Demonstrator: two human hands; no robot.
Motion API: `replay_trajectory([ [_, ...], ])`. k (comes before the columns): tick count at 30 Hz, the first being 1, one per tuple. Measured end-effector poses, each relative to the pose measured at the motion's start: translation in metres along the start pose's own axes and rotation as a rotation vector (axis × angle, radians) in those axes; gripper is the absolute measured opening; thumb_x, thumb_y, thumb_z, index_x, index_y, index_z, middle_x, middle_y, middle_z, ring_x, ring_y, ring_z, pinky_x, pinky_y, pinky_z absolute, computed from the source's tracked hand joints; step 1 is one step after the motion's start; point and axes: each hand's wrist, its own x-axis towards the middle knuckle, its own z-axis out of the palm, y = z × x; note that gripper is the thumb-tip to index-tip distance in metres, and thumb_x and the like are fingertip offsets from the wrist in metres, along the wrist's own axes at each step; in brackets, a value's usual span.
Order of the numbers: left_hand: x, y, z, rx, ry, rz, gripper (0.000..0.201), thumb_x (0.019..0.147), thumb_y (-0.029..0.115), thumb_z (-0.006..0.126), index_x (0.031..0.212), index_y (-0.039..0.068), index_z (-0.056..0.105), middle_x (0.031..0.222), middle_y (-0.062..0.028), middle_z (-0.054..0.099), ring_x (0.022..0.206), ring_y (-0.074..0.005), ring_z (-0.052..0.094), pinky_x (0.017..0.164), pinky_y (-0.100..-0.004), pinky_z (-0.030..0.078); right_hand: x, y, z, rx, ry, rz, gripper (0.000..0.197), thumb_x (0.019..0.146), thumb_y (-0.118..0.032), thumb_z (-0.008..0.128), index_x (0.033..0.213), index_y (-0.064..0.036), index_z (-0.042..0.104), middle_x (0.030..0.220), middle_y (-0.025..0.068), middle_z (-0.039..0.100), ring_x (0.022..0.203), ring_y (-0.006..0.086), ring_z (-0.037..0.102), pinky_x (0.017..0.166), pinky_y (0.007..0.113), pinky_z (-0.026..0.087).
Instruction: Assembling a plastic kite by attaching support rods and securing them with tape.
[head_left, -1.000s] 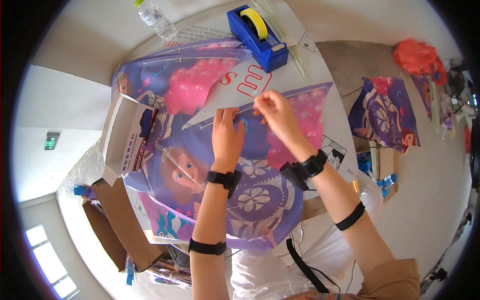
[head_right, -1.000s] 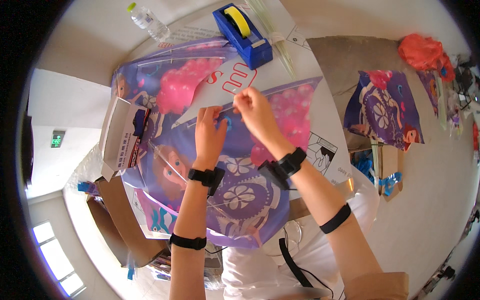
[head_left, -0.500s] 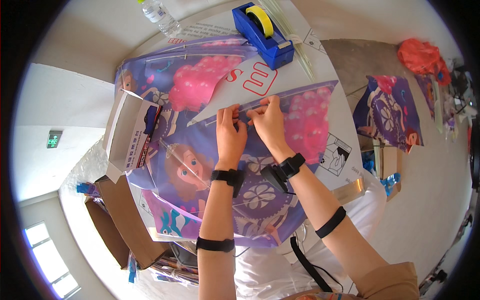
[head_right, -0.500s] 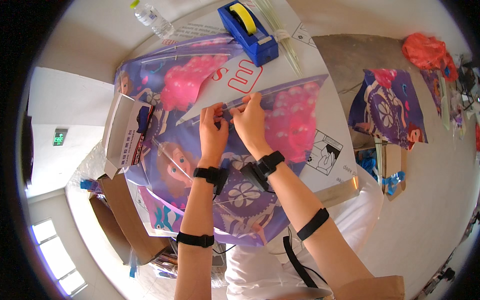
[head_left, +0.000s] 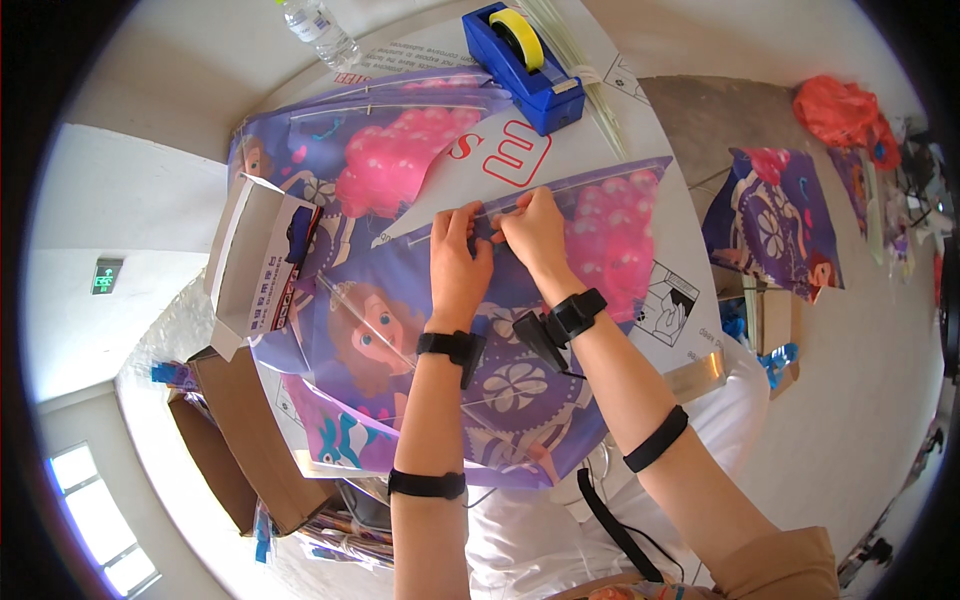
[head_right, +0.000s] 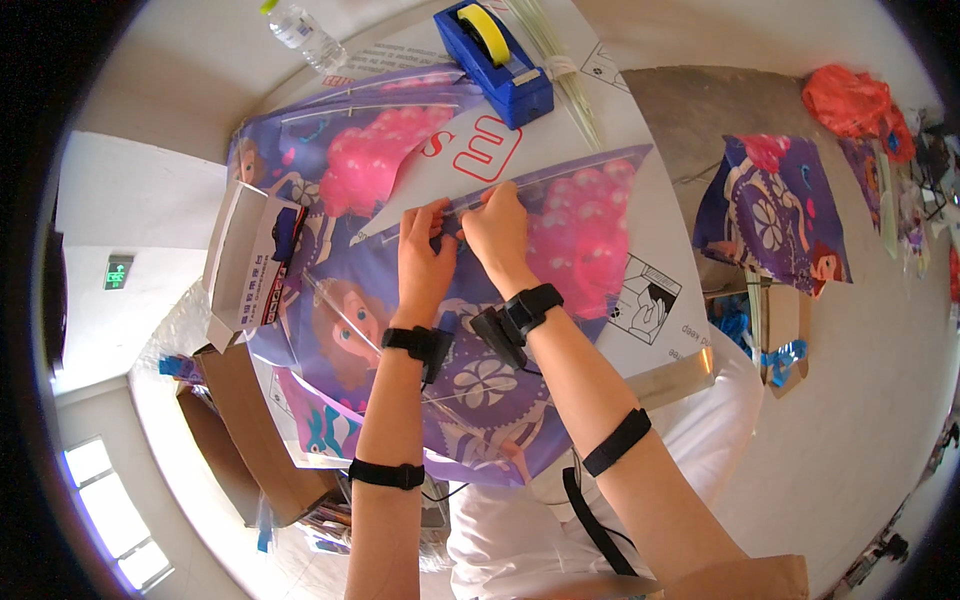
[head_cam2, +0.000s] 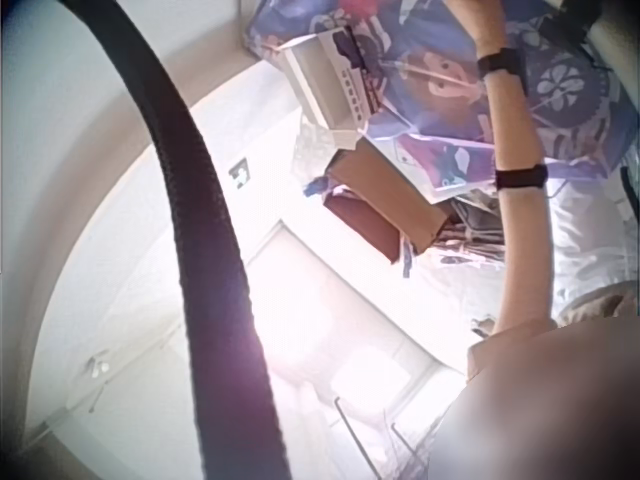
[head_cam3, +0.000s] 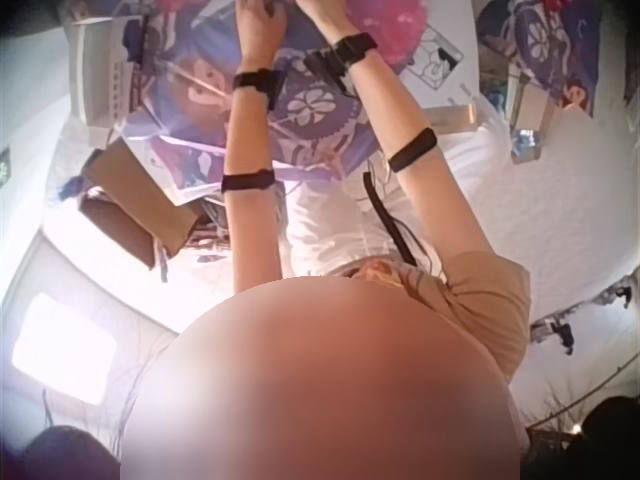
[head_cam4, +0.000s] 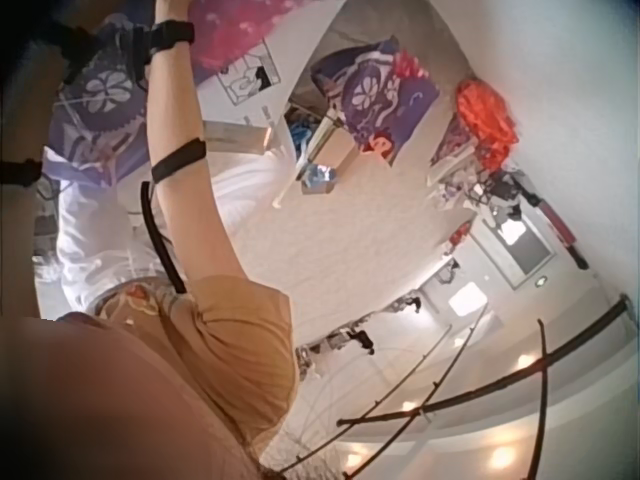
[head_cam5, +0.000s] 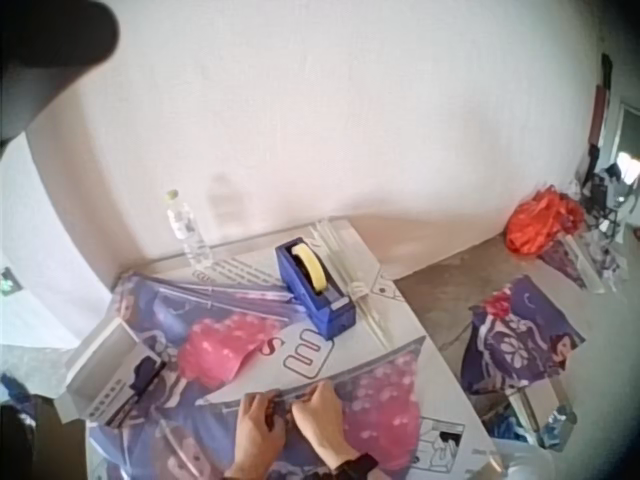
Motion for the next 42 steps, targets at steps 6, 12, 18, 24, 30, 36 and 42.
replay_trajectory([
  [6, 0.001, 0.002, -0.002, 0.029, -0.034, -0.006, 0.046, 0.076, -0.009, 0.058, 0.121, 0.003, 0.060, 0.110, -0.0136, 0.055, 0.098, -0.0263, 0.059, 0.090, -0.0341, 0.050, 0.003, -0.005, 0.001, -0.068, 0.043, 0.012, 0.027, 0.074, 0.003, 0.060, 0.097, 0.0050, 0.047, 0.072, 0.0213, 0.066, 0.064, 0.0309, 0.071, 0.059, 0.038, 0.054],
  [12, 0.000, -0.002, -0.006, 0.071, -0.069, 0.017, 0.045, 0.077, -0.003, 0.061, 0.121, 0.009, 0.065, 0.104, -0.0129, 0.053, 0.096, -0.0287, 0.056, 0.086, -0.0371, 0.049, 0.003, -0.013, 0.003, -0.170, 0.043, 0.044, 0.028, 0.073, 0.001, 0.059, 0.098, 0.0055, 0.048, 0.074, 0.0223, 0.068, 0.066, 0.0312, 0.072, 0.063, 0.039, 0.055],
  [18, 0.001, 0.006, 0.003, 0.188, -0.045, 0.048, 0.041, 0.078, -0.004, 0.059, 0.116, 0.009, 0.069, 0.106, -0.0121, 0.053, 0.100, -0.0301, 0.055, 0.087, -0.0387, 0.050, 0.017, -0.004, -0.001, -0.210, 0.009, 0.022, 0.031, 0.076, -0.003, 0.064, 0.102, 0.0065, 0.050, 0.078, 0.0207, 0.069, 0.069, 0.0292, 0.072, 0.060, 0.038, 0.054],
  [24, 0.001, 0.006, 0.001, 0.360, -0.033, 0.084, 0.040, 0.078, -0.004, 0.061, 0.115, 0.009, 0.069, 0.107, -0.0117, 0.053, 0.103, -0.0306, 0.055, 0.086, -0.0391, 0.051, 0.001, -0.019, -0.037, 0.649, -0.403, 0.544, 0.017, 0.088, -0.005, 0.061, 0.099, 0.0012, 0.049, 0.089, 0.0186, 0.069, 0.074, 0.0198, 0.071, 0.046, 0.024, 0.045],
  [30, -0.001, 0.014, 0.001, 0.398, -0.031, 0.104, 0.041, 0.077, -0.003, 0.063, 0.116, 0.009, 0.069, 0.106, -0.0114, 0.053, 0.103, -0.0299, 0.055, 0.083, -0.0385, 0.053, -0.041, -0.027, -0.066, 0.891, -0.387, 0.647, 0.018, 0.091, -0.006, 0.057, 0.103, 0.0023, 0.047, 0.103, 0.0208, 0.068, 0.081, 0.0204, 0.068, 0.047, 0.023, 0.042],
  [36, -0.010, 0.019, -0.006, 0.501, -0.217, 0.177, 0.052, 0.078, -0.001, 0.062, 0.129, 0.003, 0.057, 0.123, -0.0110, 0.055, 0.114, -0.0293, 0.053, 0.090, -0.0373, 0.052, -0.074, -0.003, -0.111, 0.714, -0.310, 0.436, 0.012, 0.090, -0.010, 0.063, 0.097, -0.0110, 0.053, 0.110, 0.0118, 0.068, 0.071, 0.0094, 0.058, 0.052, 0.022, 0.041],
  [42, -0.015, 0.019, -0.008, 0.703, -0.276, 0.399, 0.053, 0.083, 0.010, 0.060, 0.134, -0.002, 0.051, 0.147, -0.0105, 0.045, 0.132, -0.0290, 0.044, 0.108, -0.0400, 0.040, -0.045, -0.003, -0.111, 0.069, -0.125, -0.110, 0.008, 0.093, -0.007, 0.058, 0.101, -0.0050, 0.056, 0.109, 0.0073, 0.066, 0.089, 0.0146, 0.061, 0.070, 0.027, 0.048],
])
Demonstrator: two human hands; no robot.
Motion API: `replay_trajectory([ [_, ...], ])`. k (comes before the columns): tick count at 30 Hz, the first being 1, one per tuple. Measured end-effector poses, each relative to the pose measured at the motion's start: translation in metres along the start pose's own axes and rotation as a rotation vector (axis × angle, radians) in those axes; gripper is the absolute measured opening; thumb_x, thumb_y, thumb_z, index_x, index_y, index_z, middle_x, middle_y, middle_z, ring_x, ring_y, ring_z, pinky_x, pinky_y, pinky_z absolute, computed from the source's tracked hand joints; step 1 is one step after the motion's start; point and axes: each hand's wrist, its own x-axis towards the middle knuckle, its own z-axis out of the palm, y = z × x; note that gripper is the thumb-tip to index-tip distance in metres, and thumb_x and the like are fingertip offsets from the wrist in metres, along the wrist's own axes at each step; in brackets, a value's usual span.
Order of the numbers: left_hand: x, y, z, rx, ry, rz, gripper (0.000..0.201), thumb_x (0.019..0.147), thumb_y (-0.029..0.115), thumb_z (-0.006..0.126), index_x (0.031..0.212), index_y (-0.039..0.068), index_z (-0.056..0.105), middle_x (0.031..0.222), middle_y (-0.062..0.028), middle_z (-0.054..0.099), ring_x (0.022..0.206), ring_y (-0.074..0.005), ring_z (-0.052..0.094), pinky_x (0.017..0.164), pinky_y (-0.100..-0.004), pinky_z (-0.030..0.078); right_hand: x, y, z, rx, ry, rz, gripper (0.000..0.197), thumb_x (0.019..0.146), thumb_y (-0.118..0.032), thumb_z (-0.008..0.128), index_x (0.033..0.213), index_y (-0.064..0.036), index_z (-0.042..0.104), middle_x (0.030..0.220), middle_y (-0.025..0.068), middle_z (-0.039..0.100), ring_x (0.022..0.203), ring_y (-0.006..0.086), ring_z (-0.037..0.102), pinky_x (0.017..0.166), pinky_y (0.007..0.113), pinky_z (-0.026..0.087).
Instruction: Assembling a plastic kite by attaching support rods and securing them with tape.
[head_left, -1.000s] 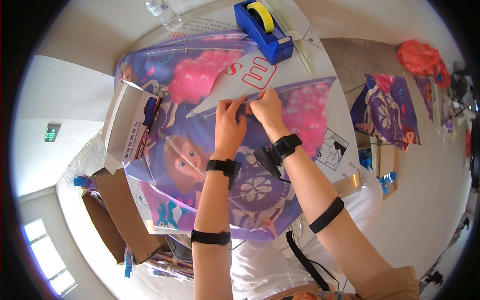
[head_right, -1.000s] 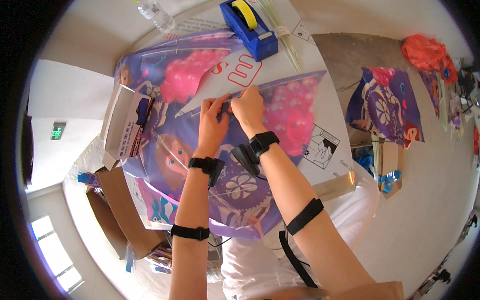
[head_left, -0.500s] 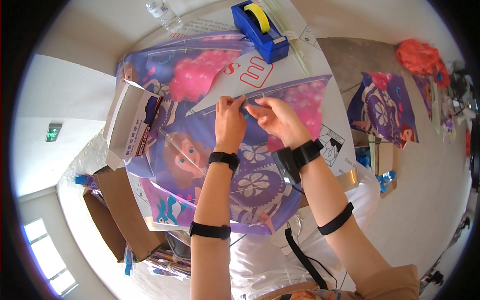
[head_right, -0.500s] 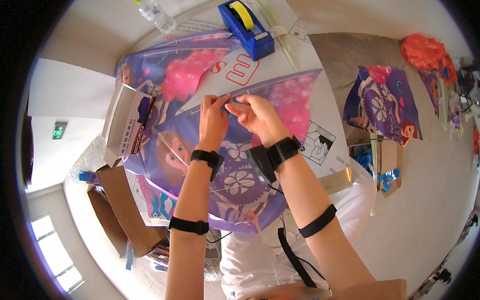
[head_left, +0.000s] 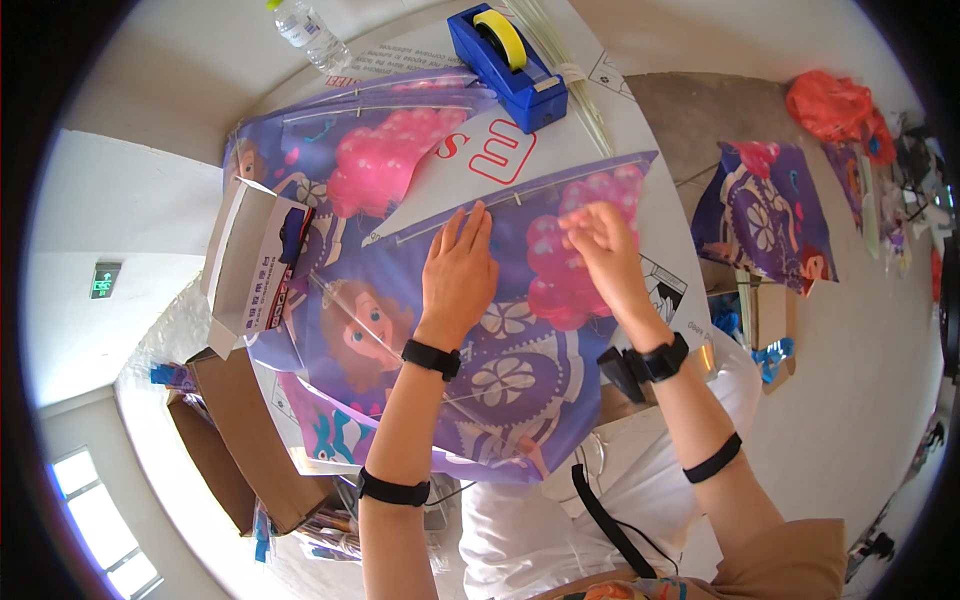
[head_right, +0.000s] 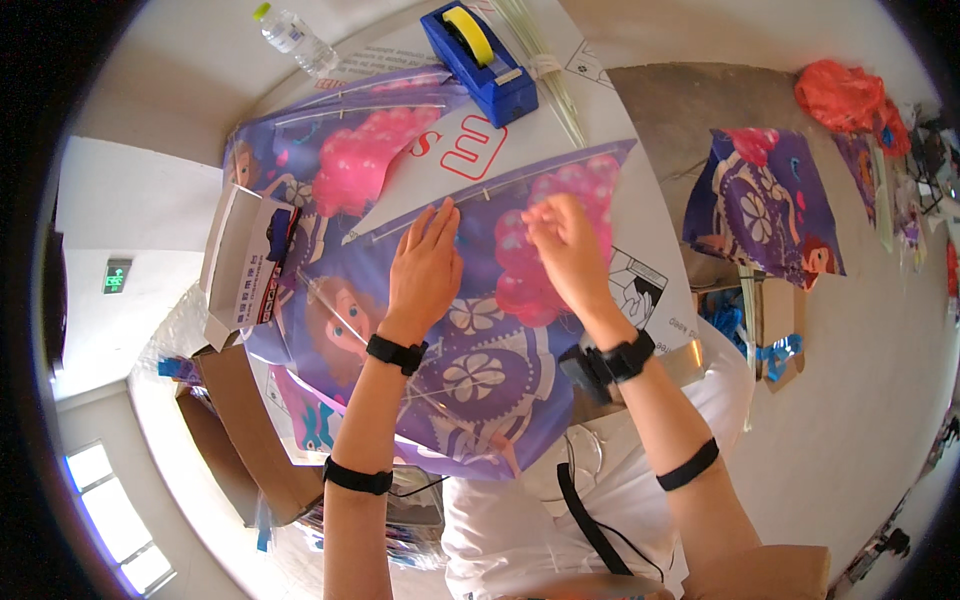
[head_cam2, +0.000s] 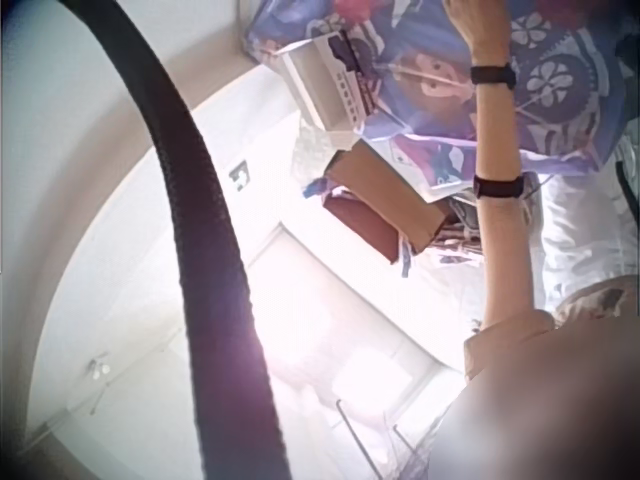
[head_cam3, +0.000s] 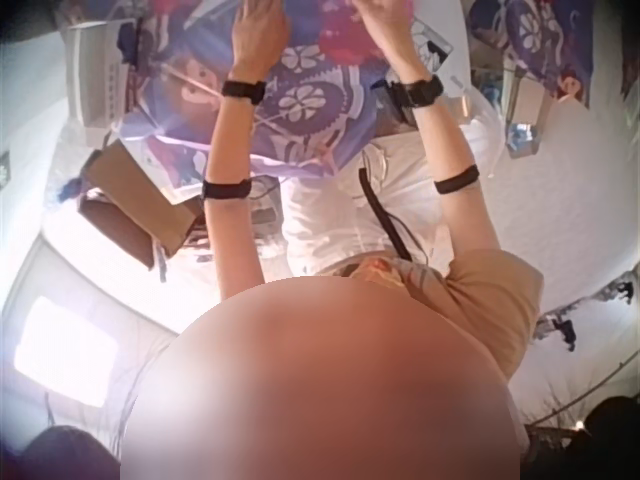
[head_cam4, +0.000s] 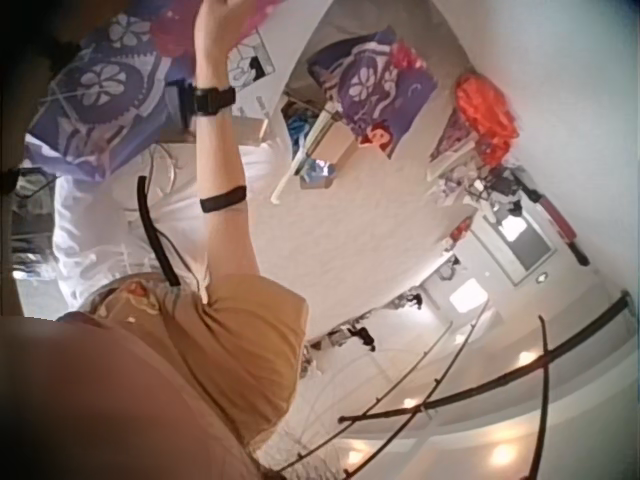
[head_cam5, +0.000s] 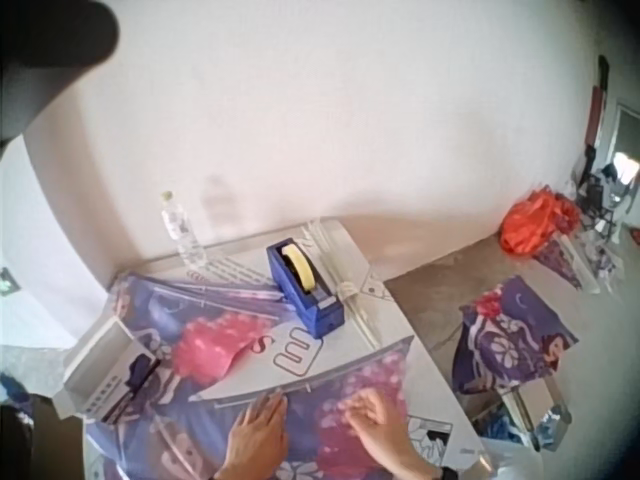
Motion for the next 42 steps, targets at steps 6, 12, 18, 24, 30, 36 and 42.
replay_trajectory([
  [6, 0.002, 0.012, 0.009, -0.069, -0.008, -0.047, 0.053, 0.089, 0.009, 0.054, 0.140, -0.003, 0.044, 0.149, -0.0138, 0.042, 0.141, -0.0303, 0.035, 0.115, -0.0411, 0.033, 0.040, 0.005, 0.025, -0.862, -0.105, -0.792, 0.032, 0.087, 0.001, 0.054, 0.118, 0.0026, 0.059, 0.127, 0.0134, 0.060, 0.121, 0.0289, 0.055, 0.103, 0.042, 0.042],
  [12, 0.023, 0.013, 0.009, -0.035, 0.006, 0.040, 0.055, 0.087, 0.009, 0.056, 0.139, -0.003, 0.044, 0.149, -0.0161, 0.042, 0.140, -0.0288, 0.038, 0.115, -0.0414, 0.032, 0.052, 0.020, 0.015, -1.025, -0.181, -0.813, 0.037, 0.086, -0.001, 0.053, 0.122, 0.0031, 0.059, 0.134, 0.0148, 0.057, 0.131, 0.0266, 0.048, 0.112, 0.042, 0.036],
  [18, 0.030, 0.010, 0.009, -0.032, -0.017, 0.101, 0.054, 0.083, 0.011, 0.062, 0.134, -0.003, 0.050, 0.144, -0.0147, 0.048, 0.137, -0.0254, 0.043, 0.113, -0.0415, 0.036, 0.059, 0.021, -0.007, -1.080, -0.240, -0.894, 0.038, 0.085, -0.001, 0.054, 0.122, 0.0023, 0.060, 0.133, 0.0129, 0.058, 0.130, 0.0245, 0.050, 0.113, 0.042, 0.035],
  [24, 0.019, 0.013, -0.007, 0.257, -0.086, 0.036, 0.043, 0.084, 0.012, 0.061, 0.125, 0.001, 0.055, 0.140, -0.0144, 0.051, 0.131, -0.0262, 0.048, 0.111, -0.0432, 0.036, 0.061, 0.013, -0.015, -1.212, -0.258, -0.838, 0.037, 0.085, -0.004, 0.055, 0.122, 0.0004, 0.060, 0.131, 0.0112, 0.059, 0.129, 0.0238, 0.051, 0.113, 0.044, 0.034],
  [30, -0.080, 0.068, -0.098, -0.259, -0.265, -0.210, 0.049, 0.085, 0.012, 0.062, 0.130, -0.002, 0.051, 0.141, -0.0237, 0.046, 0.131, -0.0371, 0.045, 0.110, -0.0456, 0.036, 0.009, 0.003, -0.026, -1.190, -0.421, -0.911, 0.050, 0.089, -0.024, 0.063, 0.134, -0.0063, 0.053, 0.144, 0.0118, 0.048, 0.136, 0.0256, 0.043, 0.114, 0.048, 0.029],
  [36, -0.202, 0.078, -0.121, -0.375, -0.256, -0.541, 0.062, 0.084, 0.008, 0.064, 0.142, 0.002, 0.043, 0.147, -0.0223, 0.040, 0.136, -0.0404, 0.038, 0.112, -0.0463, 0.033, -0.046, 0.016, -0.057, -1.328, -0.562, -0.837, 0.074, 0.083, -0.045, 0.068, 0.144, -0.0095, 0.044, 0.150, 0.0115, 0.042, 0.141, 0.0260, 0.036, 0.116, 0.049, 0.026],
  [42, -0.285, 0.086, -0.109, -0.148, -0.196, -0.679, 0.067, 0.090, 0.017, 0.064, 0.147, 0.001, 0.033, 0.150, -0.0269, 0.034, 0.139, -0.0434, 0.032, 0.114, -0.0484, 0.030, -0.056, 0.018, -0.091, -1.445, -0.398, -0.729, 0.072, 0.086, -0.044, 0.067, 0.143, -0.0070, 0.044, 0.150, 0.0166, 0.041, 0.137, 0.0303, 0.041, 0.115, 0.050, 0.027],
])
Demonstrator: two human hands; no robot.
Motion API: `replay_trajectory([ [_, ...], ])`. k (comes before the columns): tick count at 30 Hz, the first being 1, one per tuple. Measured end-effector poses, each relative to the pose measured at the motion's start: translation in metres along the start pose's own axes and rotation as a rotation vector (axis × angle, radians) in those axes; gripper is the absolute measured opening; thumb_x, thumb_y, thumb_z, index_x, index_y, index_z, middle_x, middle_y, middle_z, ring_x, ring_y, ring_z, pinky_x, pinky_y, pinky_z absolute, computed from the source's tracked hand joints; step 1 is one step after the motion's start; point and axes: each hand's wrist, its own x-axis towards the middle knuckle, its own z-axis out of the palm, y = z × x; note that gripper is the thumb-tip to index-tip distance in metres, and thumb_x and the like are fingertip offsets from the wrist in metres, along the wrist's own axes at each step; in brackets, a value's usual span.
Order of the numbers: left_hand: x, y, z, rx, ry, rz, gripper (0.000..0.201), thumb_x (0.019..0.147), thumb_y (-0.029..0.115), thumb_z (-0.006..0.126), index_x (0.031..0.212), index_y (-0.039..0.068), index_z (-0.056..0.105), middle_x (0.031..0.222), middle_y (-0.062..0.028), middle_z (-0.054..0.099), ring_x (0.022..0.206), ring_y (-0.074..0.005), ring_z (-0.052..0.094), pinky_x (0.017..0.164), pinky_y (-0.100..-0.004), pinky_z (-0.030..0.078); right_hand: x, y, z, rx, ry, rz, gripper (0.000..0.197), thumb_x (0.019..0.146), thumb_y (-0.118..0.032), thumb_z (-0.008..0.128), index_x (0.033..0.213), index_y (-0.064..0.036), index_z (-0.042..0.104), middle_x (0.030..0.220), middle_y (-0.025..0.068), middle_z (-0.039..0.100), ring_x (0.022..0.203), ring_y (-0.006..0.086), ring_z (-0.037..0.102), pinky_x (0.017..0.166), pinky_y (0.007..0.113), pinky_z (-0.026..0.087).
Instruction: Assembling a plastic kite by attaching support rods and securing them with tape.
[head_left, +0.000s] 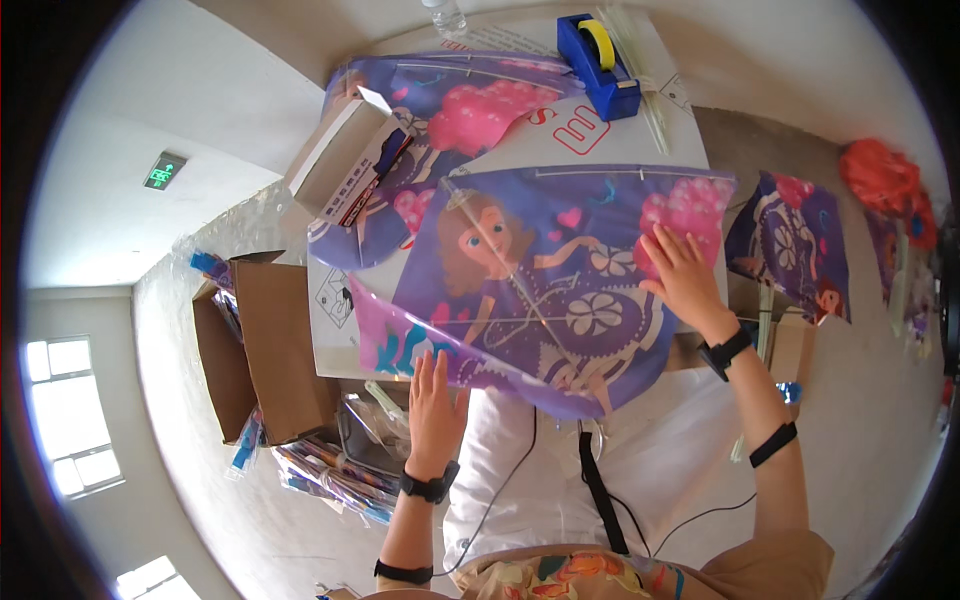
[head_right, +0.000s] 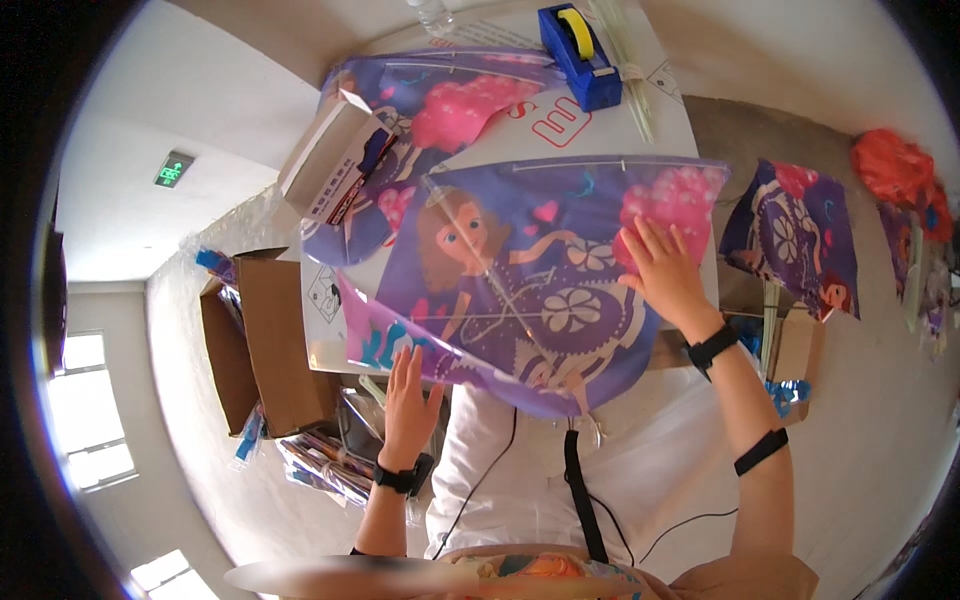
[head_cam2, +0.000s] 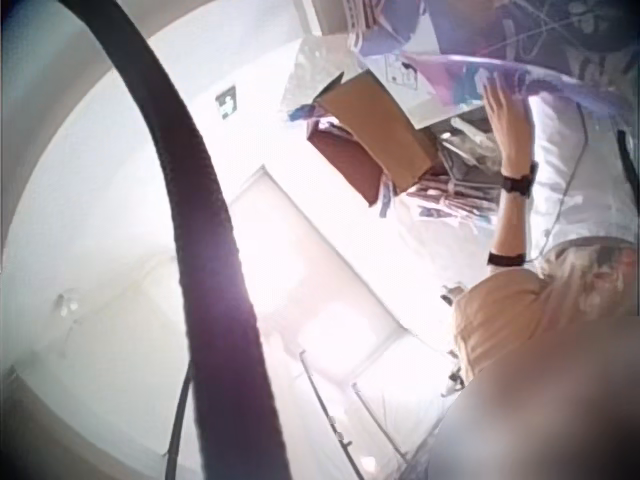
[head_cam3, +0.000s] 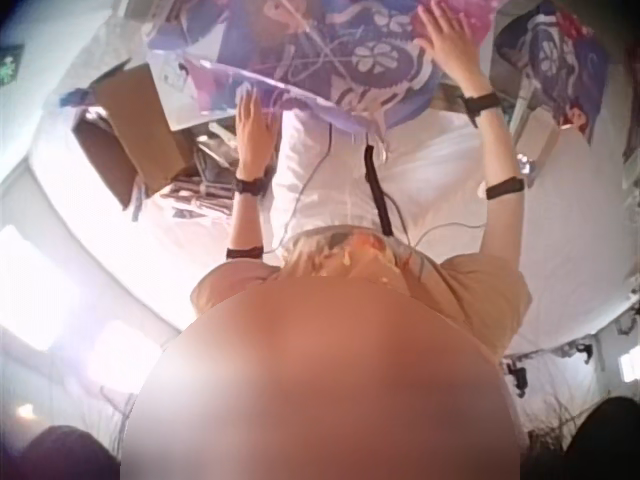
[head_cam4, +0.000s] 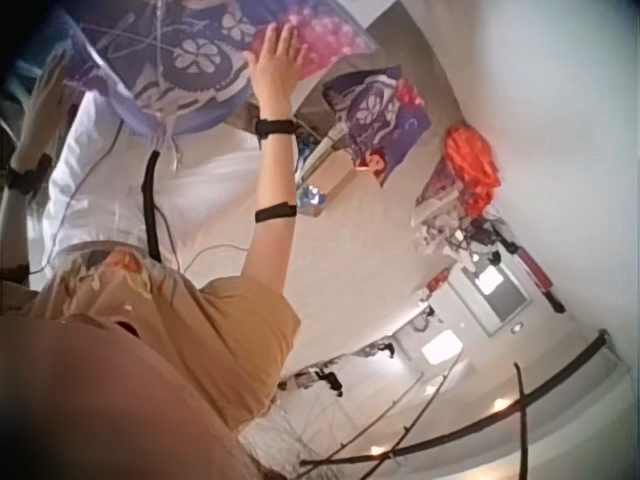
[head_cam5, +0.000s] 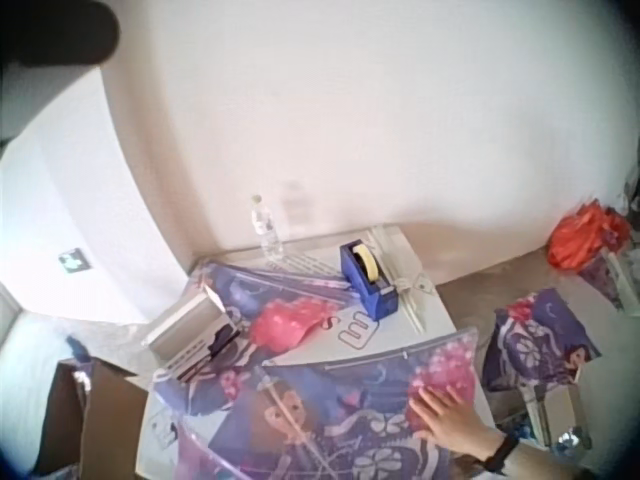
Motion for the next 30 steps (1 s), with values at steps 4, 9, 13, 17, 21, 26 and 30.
replay_trajectory([
  [4, -0.001, -0.004, 0.021, -0.057, 0.045, 0.010, 0.074, 0.090, 0.026, 0.066, 0.150, 0.004, 0.029, 0.148, -0.0293, 0.035, 0.137, -0.0452, 0.035, 0.112, -0.0506, 0.031, -0.009, -0.002, 0.009, -0.032, 0.025, 0.107, 0.070, 0.087, -0.044, 0.066, 0.141, -0.0058, 0.045, 0.149, 0.0181, 0.041, 0.135, 0.0342, 0.042, 0.113, 0.051, 0.029],
  [9, 0.022, -0.012, 0.061, -0.129, 0.152, -0.033, 0.083, 0.090, 0.042, 0.063, 0.152, 0.005, 0.023, 0.148, -0.0301, 0.036, 0.139, -0.0433, 0.034, 0.112, -0.0517, 0.031, -0.028, -0.012, 0.002, -0.096, 0.013, 0.254, 0.066, 0.088, -0.039, 0.067, 0.140, -0.0052, 0.046, 0.147, 0.0201, 0.043, 0.134, 0.0355, 0.043, 0.110, 0.052, 0.033],
  [13, 0.047, -0.009, 0.064, -0.153, 0.184, -0.059, 0.088, 0.088, 0.045, 0.064, 0.153, 0.005, 0.020, 0.149, -0.0299, 0.034, 0.141, -0.0446, 0.030, 0.113, -0.0558, 0.028, -0.034, -0.055, 0.004, 0.013, 0.097, 0.277, 0.060, 0.088, -0.029, 0.068, 0.140, -0.0061, 0.047, 0.145, 0.0229, 0.044, 0.131, 0.0382, 0.046, 0.106, 0.049, 0.039],
  [17, 0.054, -0.013, 0.047, -0.179, 0.298, 0.034, 0.085, 0.088, 0.044, 0.065, 0.155, 0.015, 0.021, 0.144, -0.0307, 0.038, 0.136, -0.0464, 0.034, 0.109, -0.0571, 0.030, -0.036, -0.136, 0.018, 0.265, 0.087, 0.079, 0.060, 0.089, -0.024, 0.066, 0.142, -0.0078, 0.045, 0.147, 0.0224, 0.041, 0.133, 0.0395, 0.043, 0.106, 0.051, 0.038],
  [21, 0.051, 0.044, 0.005, 0.013, -0.005, 0.165, 0.080, 0.086, 0.020, 0.062, 0.155, 0.026, 0.022, 0.125, -0.0252, 0.053, 0.109, -0.0406, 0.059, 0.088, -0.0505, 0.049, -0.049, -0.144, 0.039, 0.177, 0.088, 0.177, 0.066, 0.090, -0.027, 0.064, 0.147, -0.0099, 0.037, 0.151, 0.0211, 0.035, 0.143, 0.0368, 0.029, 0.107, 0.063, 0.031],
  [26, 0.072, 0.045, 0.029, 0.104, -0.051, 0.363, 0.065, 0.082, 0.010, 0.058, 0.143, 0.023, 0.042, 0.109, -0.0189, 0.067, 0.095, -0.0354, 0.068, 0.075, -0.0467, 0.056, -0.044, -0.152, 0.037, 0.201, 0.005, 0.236, 0.064, 0.090, -0.029, 0.065, 0.145, -0.0068, 0.039, 0.152, 0.0176, 0.035, 0.143, 0.0345, 0.029, 0.106, 0.066, 0.030],
  [30, 0.081, 0.048, 0.028, 0.279, -0.176, 0.372, 0.022, 0.082, 0.013, 0.057, 0.100, 0.007, 0.070, 0.094, -0.0159, 0.071, 0.089, -0.0347, 0.070, 0.073, -0.0462, 0.055, -0.041, -0.161, 0.031, 0.199, -0.022, 0.264, 0.063, 0.090, -0.030, 0.066, 0.143, -0.0057, 0.041, 0.153, 0.0162, 0.035, 0.144, 0.0332, 0.029, 0.105, 0.067, 0.030],
])
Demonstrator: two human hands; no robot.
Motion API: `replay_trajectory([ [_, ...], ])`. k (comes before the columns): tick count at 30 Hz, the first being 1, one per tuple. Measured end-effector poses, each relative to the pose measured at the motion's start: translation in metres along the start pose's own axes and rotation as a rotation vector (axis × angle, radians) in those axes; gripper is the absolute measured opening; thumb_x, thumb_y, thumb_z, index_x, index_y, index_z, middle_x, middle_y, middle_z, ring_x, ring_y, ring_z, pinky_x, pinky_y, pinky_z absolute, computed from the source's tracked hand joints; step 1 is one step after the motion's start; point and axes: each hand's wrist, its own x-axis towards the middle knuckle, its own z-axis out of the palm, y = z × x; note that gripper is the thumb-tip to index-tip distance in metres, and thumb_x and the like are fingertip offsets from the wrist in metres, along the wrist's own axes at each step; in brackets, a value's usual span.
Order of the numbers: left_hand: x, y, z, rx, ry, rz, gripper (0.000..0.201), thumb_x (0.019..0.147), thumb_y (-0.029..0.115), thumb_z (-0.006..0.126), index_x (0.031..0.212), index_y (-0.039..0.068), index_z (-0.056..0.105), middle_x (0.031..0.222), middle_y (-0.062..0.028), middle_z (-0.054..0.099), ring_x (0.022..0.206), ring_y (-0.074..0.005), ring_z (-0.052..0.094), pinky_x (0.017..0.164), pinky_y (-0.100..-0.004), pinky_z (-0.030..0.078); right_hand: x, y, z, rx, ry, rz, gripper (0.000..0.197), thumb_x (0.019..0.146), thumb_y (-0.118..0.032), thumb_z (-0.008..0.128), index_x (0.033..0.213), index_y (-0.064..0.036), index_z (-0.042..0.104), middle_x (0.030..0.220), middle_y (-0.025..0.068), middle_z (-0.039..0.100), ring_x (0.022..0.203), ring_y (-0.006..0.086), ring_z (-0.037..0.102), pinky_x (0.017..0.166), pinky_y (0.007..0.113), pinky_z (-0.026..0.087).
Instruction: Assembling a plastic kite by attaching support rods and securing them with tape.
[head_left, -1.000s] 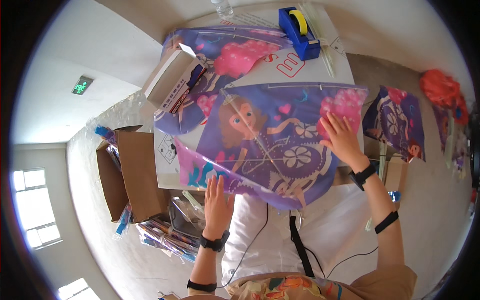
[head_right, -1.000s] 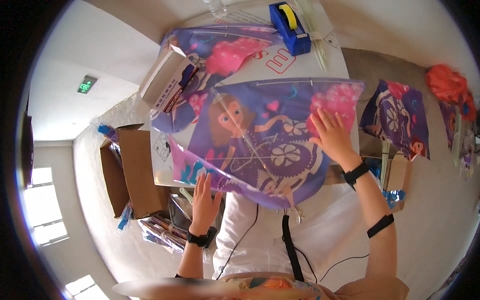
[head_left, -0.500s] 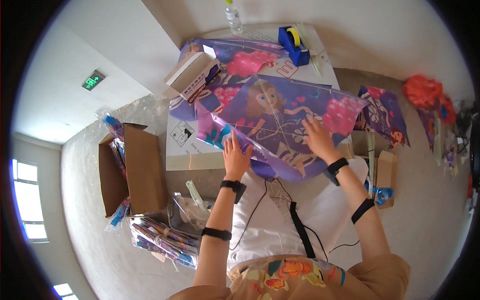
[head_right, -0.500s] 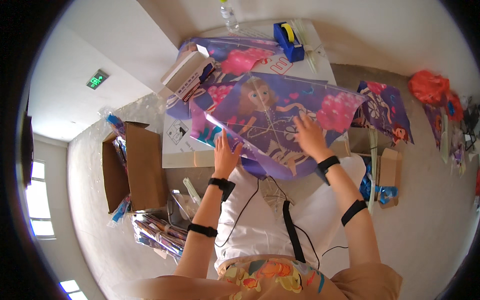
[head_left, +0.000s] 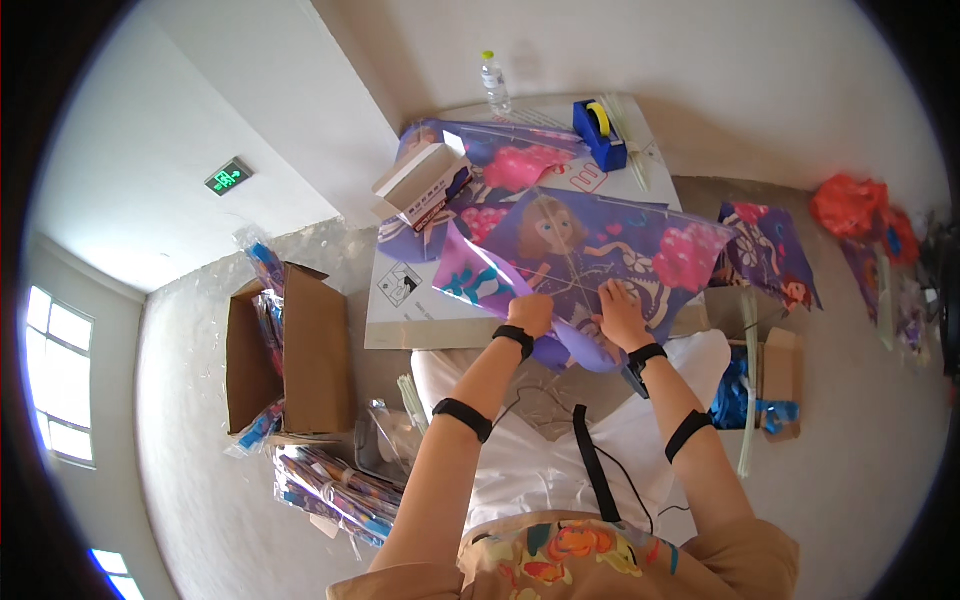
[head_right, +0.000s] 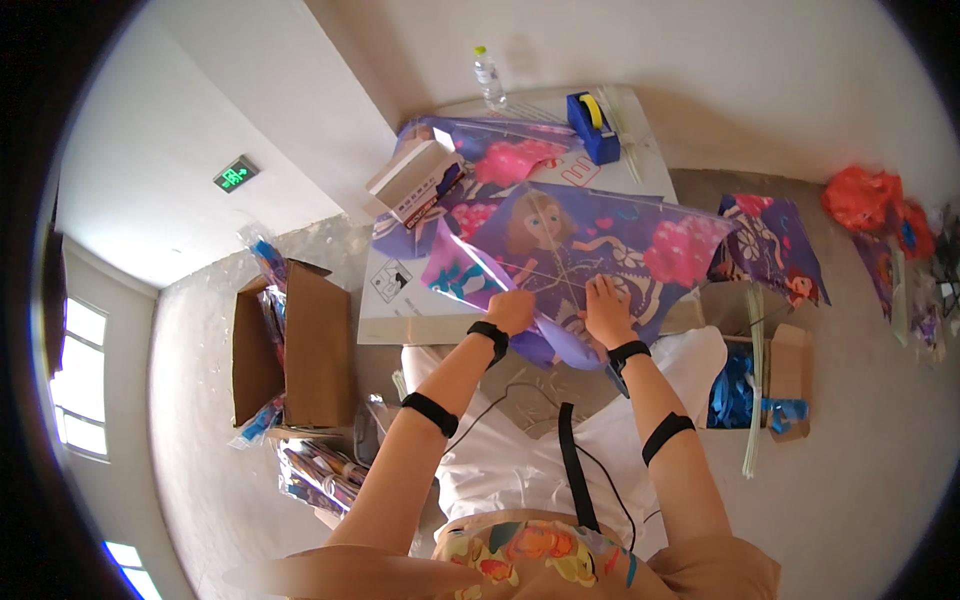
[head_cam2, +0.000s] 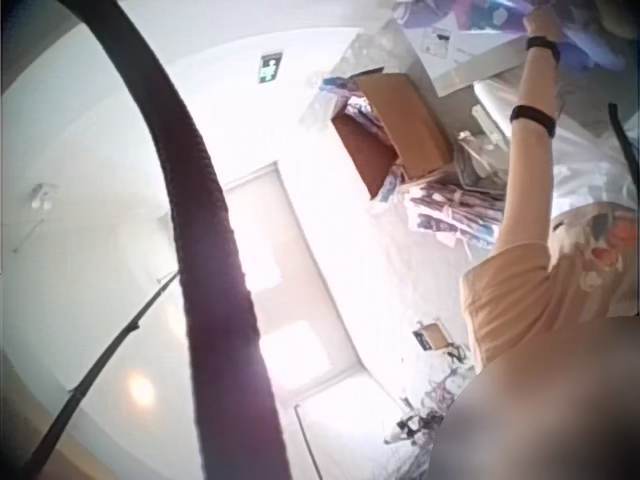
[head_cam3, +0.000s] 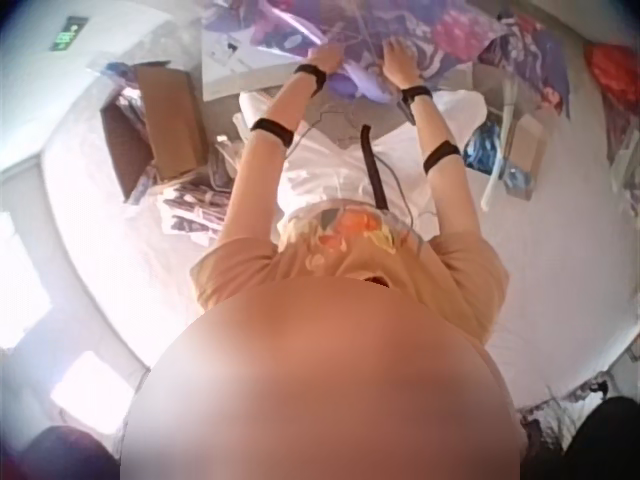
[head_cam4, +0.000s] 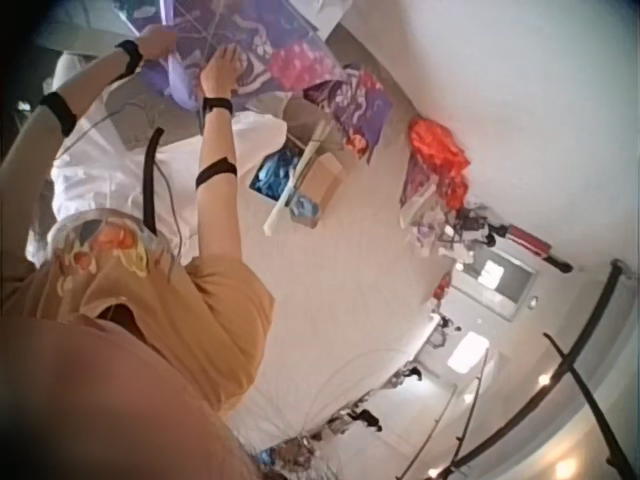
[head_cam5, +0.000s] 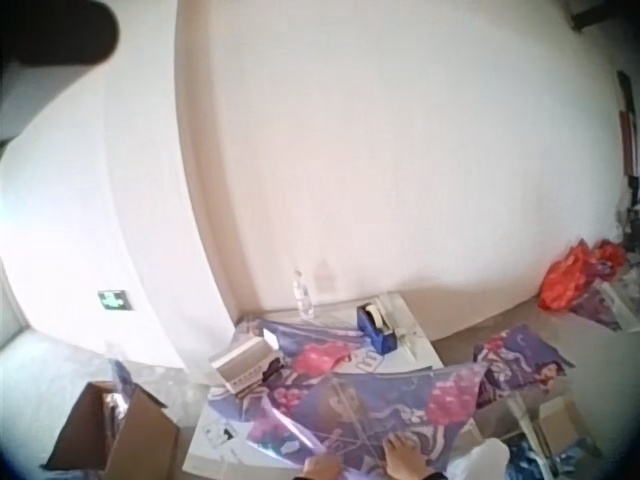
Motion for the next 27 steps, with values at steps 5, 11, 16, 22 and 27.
replay_trajectory([
  [5, -0.050, -0.003, -0.007, -0.130, 0.274, -0.184, 0.016, 0.082, 0.017, 0.058, 0.081, 0.008, 0.071, 0.086, -0.0145, 0.071, 0.083, -0.0343, 0.070, 0.070, -0.0453, 0.055, -0.003, 0.005, -0.004, -0.019, 0.055, 0.118, 0.059, 0.089, -0.030, 0.066, 0.138, -0.0031, 0.045, 0.149, 0.0176, 0.041, 0.139, 0.0334, 0.037, 0.104, 0.061, 0.036],
  [11, -0.128, -0.013, 0.027, -0.199, -0.003, -0.357, 0.017, 0.084, 0.019, 0.058, 0.081, 0.009, 0.071, 0.085, -0.0136, 0.071, 0.080, -0.0323, 0.070, 0.068, -0.0435, 0.056, 0.006, 0.009, 0.004, -0.088, 0.325, 0.030, 0.027, 0.085, -0.017, 0.068, 0.108, -0.0051, 0.061, 0.121, 0.0147, 0.059, 0.112, 0.0338, 0.056, 0.089, 0.050, 0.044],
  [16, -0.128, -0.015, 0.019, -0.473, 0.020, -0.103, 0.026, 0.090, 0.030, 0.060, 0.099, 0.006, 0.065, 0.088, -0.0157, 0.069, 0.082, -0.0369, 0.067, 0.067, -0.0481, 0.052, 0.022, 0.017, -0.019, 0.002, 0.338, -0.057, 0.010, 0.080, -0.006, 0.067, 0.087, -0.0070, 0.059, 0.089, 0.0090, 0.055, 0.089, 0.0315, 0.056, 0.077, 0.045, 0.044],
  [22, -0.060, -0.056, -0.020, -0.524, 0.317, 0.142, 0.024, 0.085, 0.014, 0.065, 0.106, 0.005, 0.063, 0.089, -0.0121, 0.063, 0.086, -0.0330, 0.062, 0.071, -0.0432, 0.051, 0.089, -0.012, -0.050, 0.058, 0.352, -0.267, 0.007, 0.081, -0.001, 0.062, 0.082, -0.0052, 0.056, 0.084, 0.0100, 0.053, 0.085, 0.0327, 0.054, 0.072, 0.044, 0.045],
  [27, -0.014, -0.095, -0.011, -0.420, 0.497, 0.107, 0.031, 0.082, 0.010, 0.065, 0.112, 0.004, 0.060, 0.094, -0.0096, 0.058, 0.092, -0.0278, 0.058, 0.078, -0.0388, 0.048, 0.180, -0.058, -0.042, 0.066, 0.266, -0.485, 0.006, 0.082, -0.002, 0.062, 0.086, -0.0038, 0.058, 0.089, 0.0089, 0.056, 0.089, 0.0307, 0.056, 0.075, 0.042, 0.046],
])
